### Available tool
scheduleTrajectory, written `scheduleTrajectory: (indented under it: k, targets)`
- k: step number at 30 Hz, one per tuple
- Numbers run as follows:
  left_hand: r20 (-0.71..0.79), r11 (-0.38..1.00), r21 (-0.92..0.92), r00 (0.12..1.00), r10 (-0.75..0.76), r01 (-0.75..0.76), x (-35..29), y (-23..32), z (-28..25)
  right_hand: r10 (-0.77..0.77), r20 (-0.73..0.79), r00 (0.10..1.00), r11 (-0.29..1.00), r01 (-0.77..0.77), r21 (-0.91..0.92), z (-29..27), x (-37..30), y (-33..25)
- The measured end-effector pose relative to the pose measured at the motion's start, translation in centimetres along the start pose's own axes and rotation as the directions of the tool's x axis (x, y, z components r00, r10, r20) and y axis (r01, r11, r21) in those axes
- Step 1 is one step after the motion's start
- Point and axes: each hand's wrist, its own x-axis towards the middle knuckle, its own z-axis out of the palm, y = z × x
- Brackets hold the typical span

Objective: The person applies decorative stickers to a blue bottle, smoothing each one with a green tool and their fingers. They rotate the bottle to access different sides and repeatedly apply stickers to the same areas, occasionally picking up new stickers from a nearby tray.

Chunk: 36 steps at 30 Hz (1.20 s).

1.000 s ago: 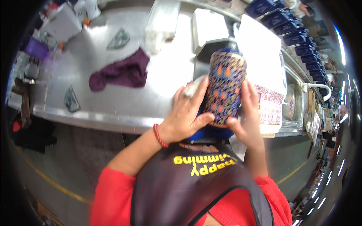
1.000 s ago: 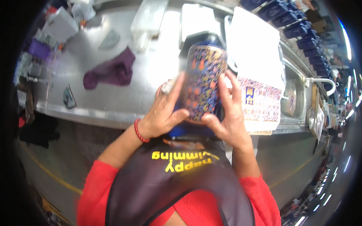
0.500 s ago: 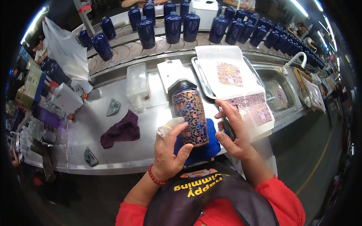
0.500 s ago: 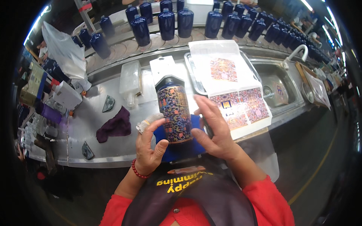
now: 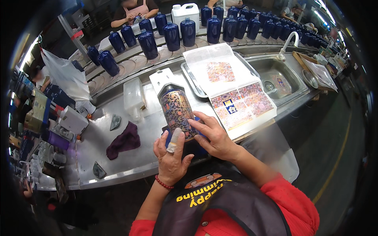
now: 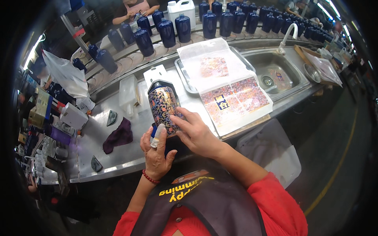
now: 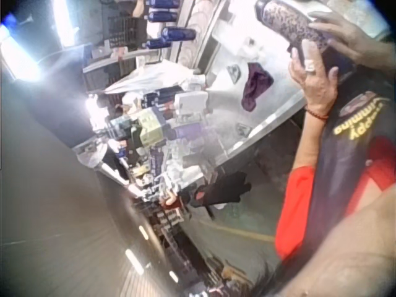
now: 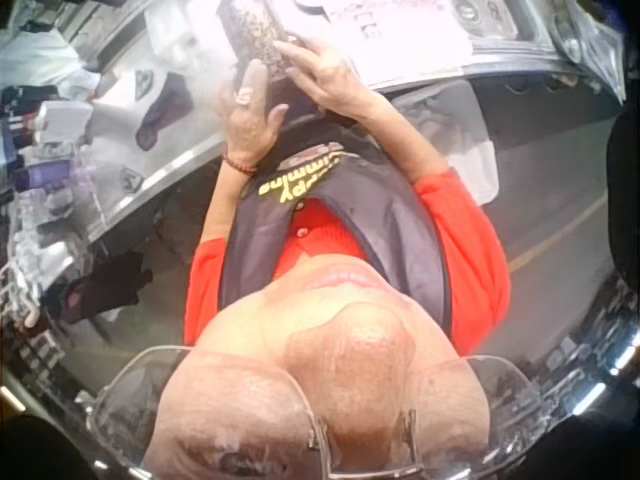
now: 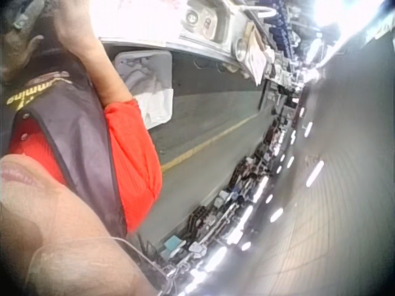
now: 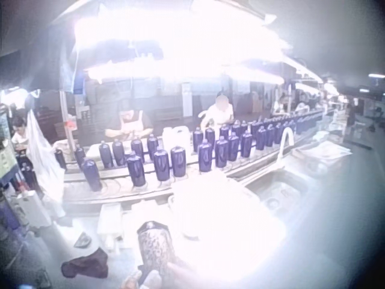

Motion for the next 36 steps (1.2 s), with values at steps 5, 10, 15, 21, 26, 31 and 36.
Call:
scheduleTrajectory:
  k: [5, 10, 15, 21, 26, 31, 36]
  targets:
    - [0.017, 0.99, 0.135, 0.999, 0.037, -0.039, -1.2, 0.1, 0.4, 0.017, -0.025, 1.0, 1.0, -0.017, -0.026, -0.1, -1.1, 1.2]
    - [0.039, 0.99, 0.131, 0.999, 0.036, -0.041, -1.5, 0.1, 0.4, 0.001, -0.015, 1.0, 0.998, -0.002, -0.069, 0.4, -1.0, 1.4]
    - [0.005, 0.995, 0.093, 0.999, 0.034, -0.034, -2.0, 0.0, 0.6, -0.017, 0.022, 1.0, 0.994, 0.019, -0.107, 0.8, -0.7, 1.8]
    - [-0.044, 0.999, 0.03, 0.999, 0.024, -0.023, -1.6, -0.2, 0.5, 0.011, 0.102, 0.995, 0.99, 0.004, -0.139, 0.5, -0.3, 2.0]
    - [-0.011, 0.998, 0.059, 1.0, -0.026, 0.027, -1.0, -0.7, 0.8, -0.023, 0.104, 0.994, 0.983, 0.041, -0.18, 0.5, -0.1, 2.1]
    - [-0.129, 1.0, -0.007, 0.992, 0.01, -0.011, -0.7, -0.8, 0.9, 0.069, 0.127, 0.99, 0.986, -0.048, -0.16, 0.4, 0.0, 2.8]
    - [-0.092, 0.999, -0.035, 0.996, -0.006, 0.003, 0.6, -0.9, 1.5, 0.024, 0.158, 0.987, 0.982, 0.007, -0.19, 0.3, 0.3, 3.6]
